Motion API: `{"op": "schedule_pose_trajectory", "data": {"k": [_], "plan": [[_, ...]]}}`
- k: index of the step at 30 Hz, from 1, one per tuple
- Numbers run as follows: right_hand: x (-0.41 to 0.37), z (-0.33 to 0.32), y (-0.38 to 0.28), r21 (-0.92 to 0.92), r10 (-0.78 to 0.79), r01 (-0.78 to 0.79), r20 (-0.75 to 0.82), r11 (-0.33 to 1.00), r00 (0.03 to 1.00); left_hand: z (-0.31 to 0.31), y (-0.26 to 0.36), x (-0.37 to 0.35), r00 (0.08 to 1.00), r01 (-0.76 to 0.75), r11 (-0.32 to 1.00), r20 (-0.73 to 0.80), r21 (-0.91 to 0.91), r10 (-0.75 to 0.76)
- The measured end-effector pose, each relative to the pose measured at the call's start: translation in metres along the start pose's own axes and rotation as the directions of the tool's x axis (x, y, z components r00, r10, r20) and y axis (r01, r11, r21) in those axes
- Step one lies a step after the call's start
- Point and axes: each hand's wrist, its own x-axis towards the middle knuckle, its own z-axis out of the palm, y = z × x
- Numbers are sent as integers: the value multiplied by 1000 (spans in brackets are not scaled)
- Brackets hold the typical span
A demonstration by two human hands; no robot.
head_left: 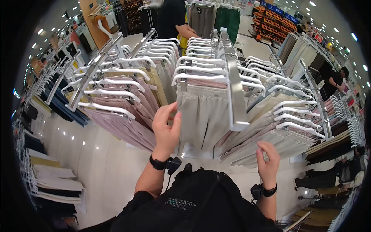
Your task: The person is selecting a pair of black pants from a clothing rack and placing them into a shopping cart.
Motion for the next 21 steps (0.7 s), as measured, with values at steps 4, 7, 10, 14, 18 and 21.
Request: {"op": "schedule_pose_trajectory", "data": {"k": [4, 7, 10, 14, 18, 21], "plan": [[55, 54, -58, -140, -212, 194, -127, 971, 969, -16, -13, 32, 991, -127, 992, -43, -20, 126], [99, 64, -70, -208, -282, 246, -164, 947, 945, -26, -20, 33, 983, -183, 983, 14, -25, 183], [155, 74, -75, -137, -299, 275, -208, 952, 931, -48, -46, 15, 993, -9, 994, 115, -112, 22], [217, 98, -63, 46, -165, 183, -255, 982, 953, -65, -106, -41, 942, 266, 957, 243, -117, -232], [239, 115, -62, 300, -50, 141, -291, 943, 956, -92, -134, -91, 852, 409, 912, 346, 27, -392], [228, 119, -64, 432, -111, 244, -310, 868, 944, -103, -141, -103, 801, 495, 866, 350, 70, -486]]}}
